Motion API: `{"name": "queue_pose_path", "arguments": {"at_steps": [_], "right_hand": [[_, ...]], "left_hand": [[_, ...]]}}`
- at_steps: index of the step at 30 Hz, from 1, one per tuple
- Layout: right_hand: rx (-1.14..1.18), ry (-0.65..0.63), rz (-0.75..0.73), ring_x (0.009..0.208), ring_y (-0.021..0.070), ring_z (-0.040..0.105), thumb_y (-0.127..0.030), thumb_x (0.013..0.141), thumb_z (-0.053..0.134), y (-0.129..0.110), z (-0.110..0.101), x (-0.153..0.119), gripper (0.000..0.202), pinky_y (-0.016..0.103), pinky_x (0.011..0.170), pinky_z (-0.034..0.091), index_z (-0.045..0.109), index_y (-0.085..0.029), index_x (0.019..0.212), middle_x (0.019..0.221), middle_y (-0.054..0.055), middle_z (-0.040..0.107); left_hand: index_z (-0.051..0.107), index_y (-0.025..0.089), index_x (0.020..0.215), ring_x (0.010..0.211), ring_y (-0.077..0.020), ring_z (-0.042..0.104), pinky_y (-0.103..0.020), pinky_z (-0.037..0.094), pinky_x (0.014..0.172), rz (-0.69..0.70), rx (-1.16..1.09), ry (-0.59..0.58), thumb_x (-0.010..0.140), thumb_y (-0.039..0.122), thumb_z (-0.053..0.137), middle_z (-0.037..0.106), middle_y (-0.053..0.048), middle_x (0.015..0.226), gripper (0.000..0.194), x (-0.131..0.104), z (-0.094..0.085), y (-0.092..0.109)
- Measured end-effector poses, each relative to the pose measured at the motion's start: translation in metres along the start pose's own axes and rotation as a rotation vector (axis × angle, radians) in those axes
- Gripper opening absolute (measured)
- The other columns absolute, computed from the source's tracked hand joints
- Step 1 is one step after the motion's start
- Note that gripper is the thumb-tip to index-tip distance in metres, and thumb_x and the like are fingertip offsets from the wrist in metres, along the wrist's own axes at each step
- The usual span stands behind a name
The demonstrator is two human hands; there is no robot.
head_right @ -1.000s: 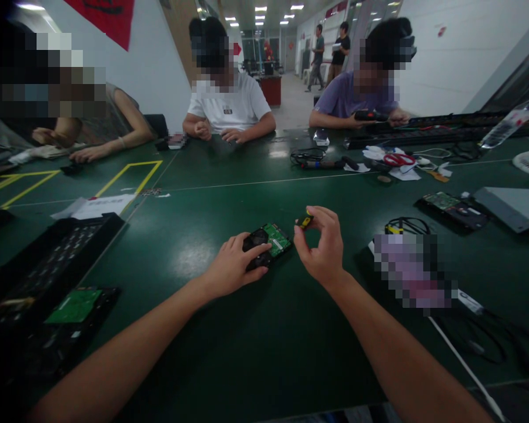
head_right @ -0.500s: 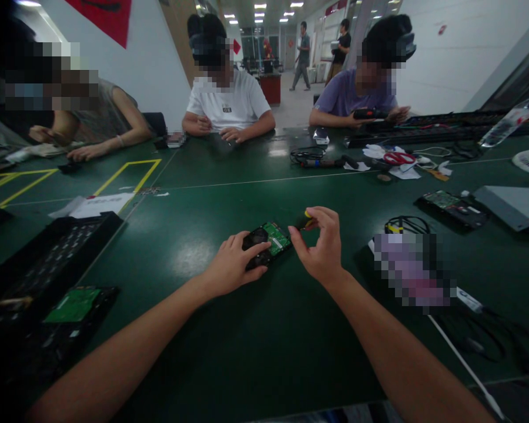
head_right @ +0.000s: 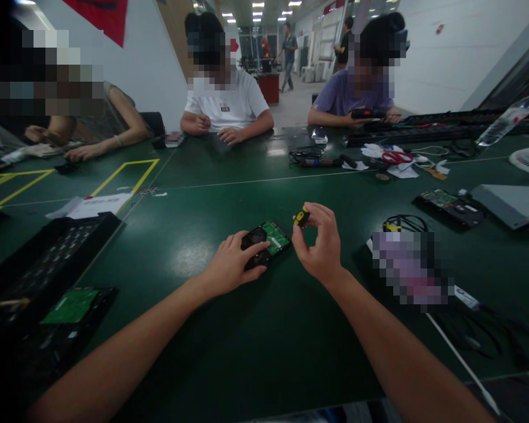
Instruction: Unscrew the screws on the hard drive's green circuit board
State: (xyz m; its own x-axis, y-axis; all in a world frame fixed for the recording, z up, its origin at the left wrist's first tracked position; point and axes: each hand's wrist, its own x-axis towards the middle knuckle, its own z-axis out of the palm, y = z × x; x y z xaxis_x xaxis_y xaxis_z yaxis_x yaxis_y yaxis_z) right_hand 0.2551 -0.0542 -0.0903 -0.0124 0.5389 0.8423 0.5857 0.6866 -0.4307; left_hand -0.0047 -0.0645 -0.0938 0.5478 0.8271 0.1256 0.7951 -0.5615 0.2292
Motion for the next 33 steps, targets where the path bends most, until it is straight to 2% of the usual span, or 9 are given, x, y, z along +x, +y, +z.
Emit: {"name": "queue_pose_path", "arguments": {"at_steps": [2,7,13,19,25,29,31,33], "right_hand": [[0.023,0.010,0.015,0.105,0.0232,0.073,-0.014,0.093,0.070,-0.0002,0.0005,-0.0002,0.066,0.044,0.082,0.071,0.045,-0.031,0.152,0.143,0.012,0.054],[-0.036,0.051,-0.014,0.101,0.0227,0.070,-0.016,0.089,0.078,0.0002,-0.0001,-0.0005,0.069,0.040,0.073,0.070,0.050,-0.033,0.149,0.135,0.009,0.057],[0.054,-0.001,0.013,0.103,0.0233,0.075,-0.011,0.093,0.070,-0.0011,0.0014,-0.0016,0.069,0.045,0.084,0.070,0.043,-0.031,0.154,0.145,0.013,0.055],[-0.037,0.051,0.008,0.092,0.0215,0.072,-0.019,0.089,0.080,0.0033,0.0005,-0.0025,0.068,0.041,0.072,0.069,0.048,-0.032,0.148,0.134,0.010,0.060],[-0.056,0.005,0.022,0.091,0.0217,0.074,-0.018,0.094,0.073,0.0009,0.0016,-0.0031,0.068,0.045,0.080,0.069,0.043,-0.030,0.154,0.133,0.012,0.065],[-0.092,0.044,0.014,0.080,0.0177,0.070,-0.021,0.091,0.079,-0.0012,0.0003,-0.0008,0.067,0.039,0.068,0.066,0.048,-0.031,0.150,0.129,0.009,0.063],[-0.101,0.041,-0.001,0.083,0.0188,0.070,-0.021,0.091,0.080,-0.0015,-0.0010,0.0001,0.066,0.039,0.067,0.066,0.049,-0.031,0.148,0.128,0.009,0.062],[-0.077,0.019,-0.002,0.093,0.0217,0.072,-0.018,0.094,0.074,-0.0014,-0.0015,0.0003,0.063,0.042,0.075,0.067,0.049,-0.031,0.150,0.131,0.010,0.062]], "left_hand": [[0.056,0.040,0.156,0.141,-0.0432,0.046,-0.062,0.047,0.111,-0.001,0.007,-0.009,0.097,0.053,0.071,0.042,-0.015,0.158,0.063,0.0003,-0.0008,0.0006],[0.054,0.039,0.157,0.141,-0.0437,0.046,-0.062,0.048,0.109,-0.005,0.020,-0.029,0.098,0.053,0.070,0.040,-0.017,0.158,0.063,0.0006,-0.0018,0.0011],[0.053,0.039,0.158,0.141,-0.0440,0.045,-0.062,0.049,0.109,-0.003,0.016,-0.032,0.098,0.054,0.069,0.040,-0.017,0.158,0.064,-0.0001,-0.0014,0.0005],[0.053,0.039,0.158,0.140,-0.0445,0.046,-0.062,0.048,0.109,-0.007,0.016,-0.042,0.098,0.055,0.068,0.040,-0.017,0.159,0.064,0.0005,-0.0035,0.0010],[0.051,0.041,0.159,0.140,-0.0442,0.046,-0.062,0.048,0.109,-0.014,0.016,-0.054,0.098,0.056,0.068,0.039,-0.016,0.159,0.065,0.0006,-0.0034,0.0007],[0.052,0.041,0.158,0.140,-0.0441,0.046,-0.061,0.048,0.109,-0.011,0.017,-0.044,0.098,0.056,0.068,0.039,-0.016,0.158,0.064,0.0003,-0.0027,0.0007],[0.053,0.041,0.158,0.139,-0.0437,0.046,-0.061,0.049,0.108,-0.010,0.020,-0.037,0.098,0.056,0.069,0.040,-0.016,0.158,0.064,0.0003,-0.0021,0.0004],[0.052,0.041,0.158,0.139,-0.0431,0.046,-0.061,0.049,0.108,-0.006,0.023,-0.035,0.097,0.056,0.070,0.041,-0.015,0.158,0.065,0.0006,-0.0014,0.0000]]}}
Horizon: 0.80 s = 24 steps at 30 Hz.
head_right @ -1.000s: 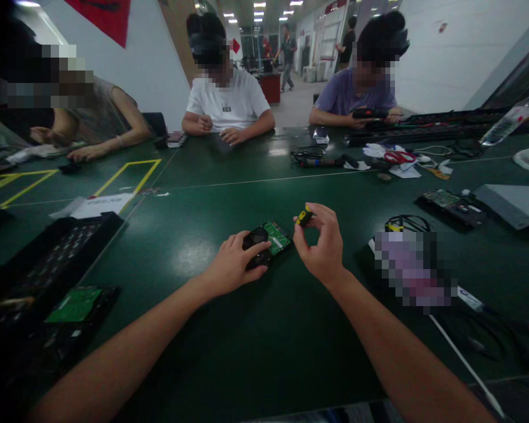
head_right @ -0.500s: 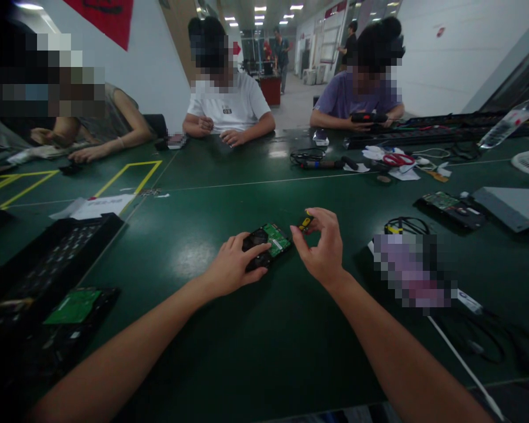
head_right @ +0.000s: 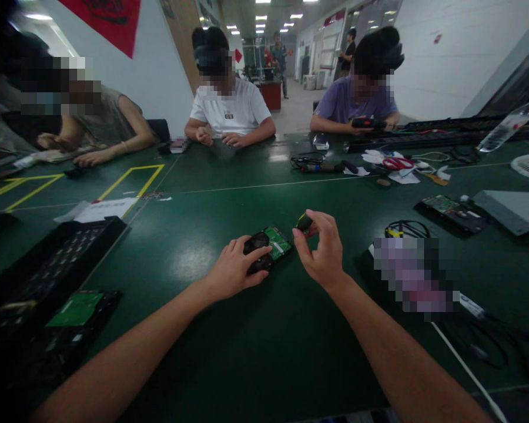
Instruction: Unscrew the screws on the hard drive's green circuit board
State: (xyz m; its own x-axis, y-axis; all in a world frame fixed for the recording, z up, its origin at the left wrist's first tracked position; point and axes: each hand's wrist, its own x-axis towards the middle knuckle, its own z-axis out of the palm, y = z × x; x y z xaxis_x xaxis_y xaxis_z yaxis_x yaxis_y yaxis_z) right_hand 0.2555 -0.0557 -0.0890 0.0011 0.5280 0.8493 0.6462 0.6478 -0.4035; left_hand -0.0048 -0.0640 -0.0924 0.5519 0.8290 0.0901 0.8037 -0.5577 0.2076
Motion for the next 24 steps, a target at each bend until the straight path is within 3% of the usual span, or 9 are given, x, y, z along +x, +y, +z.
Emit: {"name": "queue_pose_path", "arguments": {"at_steps": [3,9,13,19,24], "right_hand": [[0.076,-0.036,0.021,0.102,0.0236,0.074,-0.014,0.097,0.066,0.0006,0.0009,-0.0009,0.063,0.045,0.083,0.068,0.045,-0.031,0.153,0.139,0.012,0.060],[-0.003,0.046,-0.012,0.098,0.0234,0.069,-0.018,0.090,0.079,0.0028,0.0021,-0.0013,0.066,0.041,0.073,0.067,0.050,-0.031,0.148,0.131,0.010,0.061],[0.043,-0.018,-0.011,0.106,0.0246,0.070,-0.014,0.094,0.070,0.0025,0.0014,-0.0008,0.066,0.044,0.081,0.068,0.046,-0.030,0.153,0.139,0.013,0.059],[-0.020,0.039,-0.019,0.091,0.0210,0.067,-0.019,0.090,0.078,-0.0009,0.0004,0.0001,0.068,0.041,0.072,0.067,0.049,-0.033,0.149,0.128,0.009,0.059],[0.041,-0.030,-0.003,0.101,0.0237,0.072,-0.016,0.095,0.069,-0.0014,0.0013,-0.0006,0.065,0.046,0.081,0.069,0.045,-0.032,0.154,0.138,0.012,0.057]], "left_hand": [[0.052,0.041,0.158,0.139,-0.0431,0.046,-0.061,0.049,0.108,0.003,0.003,-0.002,0.097,0.056,0.070,0.040,-0.015,0.158,0.066,0.0004,0.0008,-0.0006],[0.052,0.042,0.158,0.140,-0.0444,0.046,-0.062,0.048,0.109,-0.005,-0.005,-0.004,0.097,0.057,0.069,0.039,-0.016,0.158,0.065,0.0003,0.0009,-0.0007],[0.052,0.042,0.159,0.141,-0.0437,0.045,-0.062,0.048,0.110,0.001,-0.002,-0.003,0.097,0.057,0.069,0.039,-0.016,0.158,0.065,0.0001,0.0005,-0.0004],[0.053,0.041,0.158,0.141,-0.0434,0.045,-0.061,0.048,0.110,0.001,-0.008,0.005,0.097,0.055,0.069,0.040,-0.016,0.158,0.064,0.0001,0.0003,-0.0001],[0.053,0.042,0.158,0.141,-0.0429,0.045,-0.061,0.048,0.110,-0.002,-0.011,0.008,0.096,0.056,0.070,0.040,-0.015,0.158,0.065,0.0001,0.0019,-0.0009]]}}
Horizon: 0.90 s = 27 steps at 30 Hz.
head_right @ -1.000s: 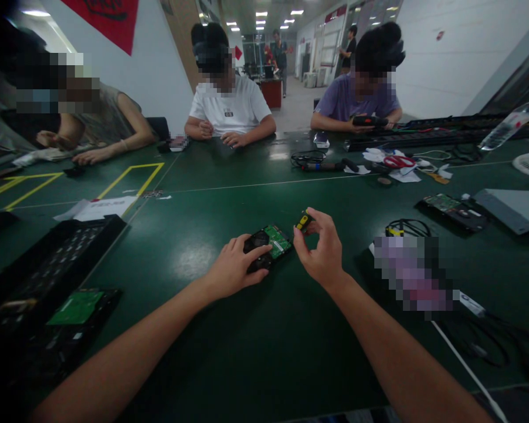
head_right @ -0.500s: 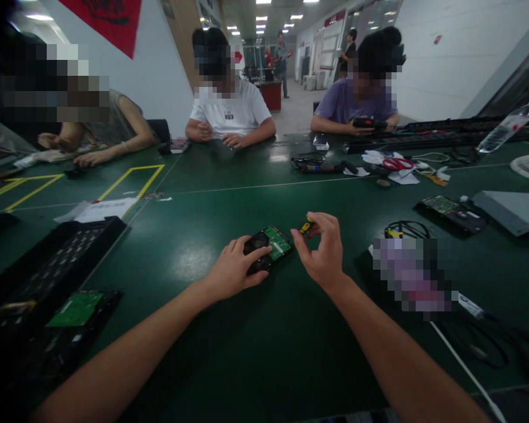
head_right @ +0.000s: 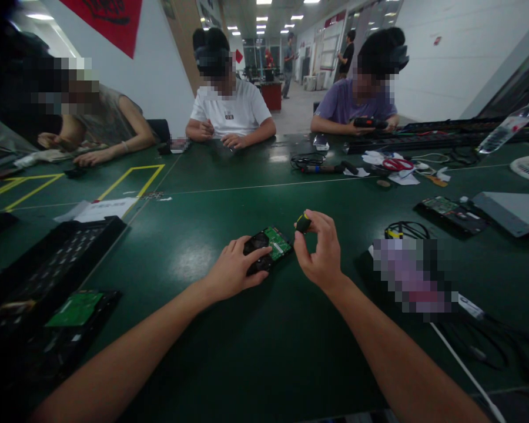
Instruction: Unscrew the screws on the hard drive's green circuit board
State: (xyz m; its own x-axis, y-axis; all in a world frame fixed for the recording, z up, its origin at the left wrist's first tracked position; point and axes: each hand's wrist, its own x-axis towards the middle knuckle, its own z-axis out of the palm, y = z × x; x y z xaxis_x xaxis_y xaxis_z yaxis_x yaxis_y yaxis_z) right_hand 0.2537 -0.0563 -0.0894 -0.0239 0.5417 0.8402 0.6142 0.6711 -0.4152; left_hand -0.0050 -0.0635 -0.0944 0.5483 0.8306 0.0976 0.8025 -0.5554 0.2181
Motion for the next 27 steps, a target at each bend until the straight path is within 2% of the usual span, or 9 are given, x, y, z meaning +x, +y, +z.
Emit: {"name": "queue_pose_path", "arguments": {"at_steps": [3,6,12,17,23,27], "right_hand": [[0.015,0.020,0.013,0.104,0.0244,0.072,-0.018,0.095,0.071,0.0004,0.0007,-0.0005,0.065,0.045,0.080,0.070,0.045,-0.031,0.153,0.139,0.012,0.058],[-0.031,0.049,-0.007,0.100,0.0235,0.069,-0.021,0.091,0.078,-0.0006,0.0002,0.0000,0.066,0.042,0.073,0.069,0.049,-0.032,0.149,0.132,0.011,0.060],[0.050,0.021,0.006,0.106,0.0241,0.071,-0.014,0.095,0.069,-0.0003,0.0018,-0.0006,0.066,0.044,0.081,0.069,0.044,-0.030,0.153,0.140,0.013,0.058],[-0.019,0.064,-0.007,0.101,0.0238,0.068,-0.019,0.090,0.078,0.0000,0.0017,-0.0004,0.066,0.040,0.071,0.069,0.048,-0.032,0.147,0.131,0.010,0.059],[0.064,0.018,0.005,0.102,0.0234,0.073,-0.015,0.095,0.068,-0.0008,0.0023,-0.0005,0.065,0.046,0.083,0.069,0.043,-0.031,0.152,0.141,0.013,0.057],[0.012,0.068,0.007,0.106,0.0250,0.070,-0.020,0.091,0.077,0.0018,0.0022,-0.0009,0.065,0.041,0.074,0.069,0.047,-0.033,0.147,0.133,0.010,0.059]], "left_hand": [[0.053,0.042,0.158,0.140,-0.0428,0.045,-0.061,0.047,0.110,-0.002,-0.002,-0.005,0.097,0.056,0.070,0.040,-0.015,0.158,0.065,-0.0001,-0.0007,0.0006],[0.053,0.041,0.158,0.140,-0.0426,0.045,-0.061,0.048,0.110,-0.007,0.001,-0.008,0.097,0.055,0.070,0.041,-0.015,0.158,0.065,-0.0002,-0.0027,0.0022],[0.052,0.041,0.158,0.140,-0.0427,0.045,-0.061,0.048,0.110,-0.002,0.003,-0.010,0.098,0.056,0.069,0.039,-0.016,0.157,0.064,-0.0002,-0.0033,0.0025],[0.052,0.042,0.159,0.140,-0.0438,0.045,-0.062,0.048,0.109,-0.001,0.006,-0.017,0.098,0.057,0.068,0.039,-0.016,0.158,0.065,0.0002,-0.0027,0.0015],[0.052,0.041,0.159,0.139,-0.0429,0.046,-0.061,0.048,0.109,-0.003,0.007,-0.016,0.098,0.056,0.068,0.040,-0.016,0.157,0.065,0.0002,-0.0037,0.0022],[0.052,0.041,0.158,0.140,-0.0430,0.045,-0.061,0.048,0.109,-0.005,0.003,-0.013,0.097,0.056,0.069,0.040,-0.015,0.158,0.065,-0.0001,-0.0029,0.0018]]}}
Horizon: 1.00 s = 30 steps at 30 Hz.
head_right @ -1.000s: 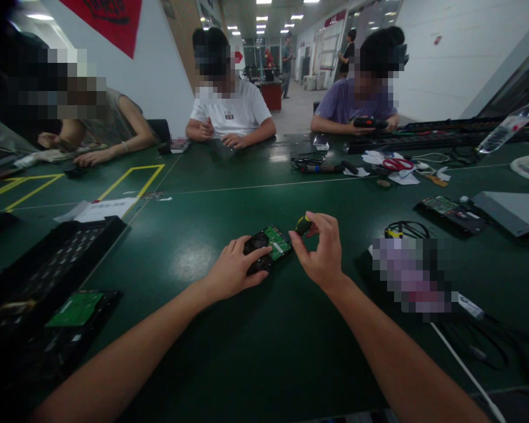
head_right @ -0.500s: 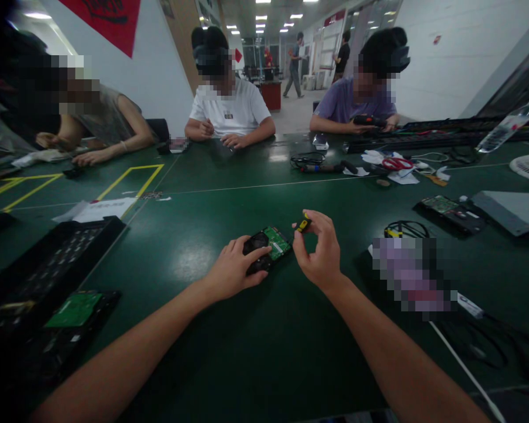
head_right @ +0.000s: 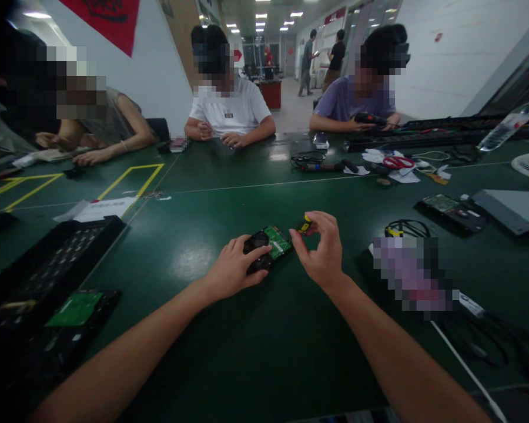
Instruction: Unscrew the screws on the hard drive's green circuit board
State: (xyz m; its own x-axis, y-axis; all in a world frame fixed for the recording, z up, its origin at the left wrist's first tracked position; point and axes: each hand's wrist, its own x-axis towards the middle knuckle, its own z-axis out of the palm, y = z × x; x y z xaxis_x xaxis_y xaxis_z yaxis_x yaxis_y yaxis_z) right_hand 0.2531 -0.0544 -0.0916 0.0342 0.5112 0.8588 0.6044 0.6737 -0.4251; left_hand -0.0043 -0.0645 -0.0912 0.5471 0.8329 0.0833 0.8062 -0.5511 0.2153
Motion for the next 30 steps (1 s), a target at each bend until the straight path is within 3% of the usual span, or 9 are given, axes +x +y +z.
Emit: {"name": "queue_pose_path", "arguments": {"at_steps": [7,15,23,26,30], "right_hand": [[0.009,-0.058,-0.013,0.110,0.0263,0.070,-0.014,0.094,0.068,-0.0037,-0.0012,0.0005,0.065,0.046,0.081,0.070,0.044,-0.030,0.153,0.140,0.014,0.057],[-0.061,-0.005,-0.036,0.097,0.0229,0.068,-0.018,0.090,0.078,-0.0022,-0.0020,0.0019,0.066,0.040,0.070,0.068,0.048,-0.033,0.147,0.130,0.009,0.059],[0.041,-0.052,-0.008,0.106,0.0253,0.072,-0.014,0.093,0.071,-0.0014,-0.0006,0.0001,0.069,0.045,0.079,0.070,0.043,-0.032,0.153,0.140,0.013,0.059],[-0.035,-0.017,-0.035,0.100,0.0246,0.071,-0.017,0.091,0.077,-0.0015,-0.0021,0.0016,0.067,0.043,0.072,0.069,0.048,-0.032,0.149,0.131,0.011,0.062],[-0.100,-0.032,-0.061,0.088,0.0221,0.070,-0.019,0.090,0.079,-0.0028,-0.0036,0.0025,0.068,0.046,0.076,0.068,0.049,-0.032,0.149,0.128,0.010,0.066]], "left_hand": [[0.053,0.041,0.158,0.139,-0.0435,0.046,-0.061,0.048,0.109,-0.006,0.003,-0.004,0.097,0.055,0.069,0.040,-0.016,0.158,0.064,0.0000,-0.0020,0.0021],[0.054,0.041,0.157,0.139,-0.0428,0.046,-0.060,0.048,0.109,-0.005,0.004,0.003,0.097,0.054,0.070,0.041,-0.015,0.158,0.064,-0.0002,-0.0010,0.0017],[0.052,0.041,0.158,0.140,-0.0442,0.046,-0.062,0.048,0.109,-0.001,0.005,-0.001,0.097,0.055,0.069,0.040,-0.016,0.158,0.065,0.0000,0.0002,0.0006],[0.052,0.042,0.159,0.139,-0.0441,0.046,-0.062,0.048,0.109,-0.003,-0.001,-0.002,0.097,0.055,0.069,0.039,-0.016,0.158,0.065,-0.0001,0.0006,0.0002],[0.052,0.042,0.158,0.140,-0.0433,0.045,-0.062,0.047,0.110,0.000,-0.003,-0.003,0.098,0.055,0.069,0.040,-0.015,0.159,0.064,-0.0001,0.0005,0.0003]]}}
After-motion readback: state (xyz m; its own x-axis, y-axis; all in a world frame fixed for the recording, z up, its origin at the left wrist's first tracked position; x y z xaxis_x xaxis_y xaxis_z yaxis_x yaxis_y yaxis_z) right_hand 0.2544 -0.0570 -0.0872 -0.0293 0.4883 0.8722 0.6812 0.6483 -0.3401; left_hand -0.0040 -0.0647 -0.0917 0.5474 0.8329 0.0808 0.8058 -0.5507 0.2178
